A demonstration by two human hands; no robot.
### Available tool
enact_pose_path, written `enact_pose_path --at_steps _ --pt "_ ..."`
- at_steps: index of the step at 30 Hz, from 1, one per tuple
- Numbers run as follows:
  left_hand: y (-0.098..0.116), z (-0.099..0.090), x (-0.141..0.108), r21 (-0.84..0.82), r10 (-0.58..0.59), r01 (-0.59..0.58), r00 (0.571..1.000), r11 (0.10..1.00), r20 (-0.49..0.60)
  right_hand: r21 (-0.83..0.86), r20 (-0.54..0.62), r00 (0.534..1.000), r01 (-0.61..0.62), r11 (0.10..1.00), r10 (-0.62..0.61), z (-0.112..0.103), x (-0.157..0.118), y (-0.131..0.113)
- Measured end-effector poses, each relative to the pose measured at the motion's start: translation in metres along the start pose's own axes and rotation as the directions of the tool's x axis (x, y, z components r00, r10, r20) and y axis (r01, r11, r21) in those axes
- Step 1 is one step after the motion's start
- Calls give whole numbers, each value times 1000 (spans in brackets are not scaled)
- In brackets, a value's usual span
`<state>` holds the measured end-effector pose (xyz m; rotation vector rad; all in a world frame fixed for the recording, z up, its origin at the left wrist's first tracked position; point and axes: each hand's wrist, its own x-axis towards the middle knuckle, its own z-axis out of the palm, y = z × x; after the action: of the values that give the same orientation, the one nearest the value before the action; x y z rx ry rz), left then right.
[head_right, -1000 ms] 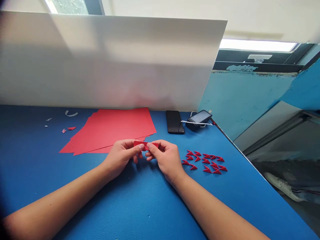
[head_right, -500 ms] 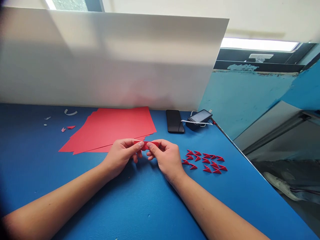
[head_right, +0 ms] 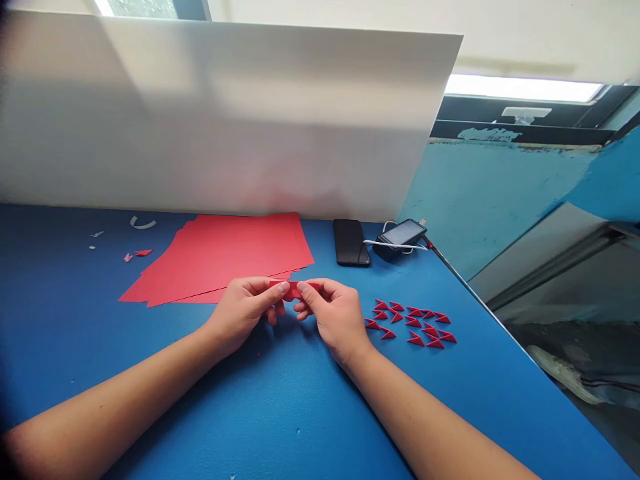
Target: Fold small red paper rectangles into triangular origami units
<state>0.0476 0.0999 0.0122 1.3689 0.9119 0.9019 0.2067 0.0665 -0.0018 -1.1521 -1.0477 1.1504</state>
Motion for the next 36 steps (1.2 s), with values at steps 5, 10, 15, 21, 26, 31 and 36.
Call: enact_pose_path --at_steps 5,10,15,21,26,31,36 --pt "0 0 0 5 5 -5 1000 1000 1 0 -2 1000 2 1000 -2 1 0 -1" --pt "0 0 0 13 -2 2 1000 1000 -23 29 1 1000 17 999 -17 0 -2 -1" --pt "-4 -2 1 20 3 -2 999 1000 -51 91 -15 1000 27 995 -26 -2 -2 0" --pt "-5 -2 1 6 5 -5 999 1000 -52 84 -42 999 19 996 -16 -2 -1 1" --pt "-5 -2 1 16 3 -2 998 1000 -59 77 -50 999 14 997 -10 -1 -1 0" --pt "-3 -1 1 23 1 1 998 1000 -65 84 -52 999 14 996 -9 -1 -1 0" --pt "-3 -1 0 24 4 -2 999 1000 -54 78 -79 997 33 996 -27 -1 -1 0"
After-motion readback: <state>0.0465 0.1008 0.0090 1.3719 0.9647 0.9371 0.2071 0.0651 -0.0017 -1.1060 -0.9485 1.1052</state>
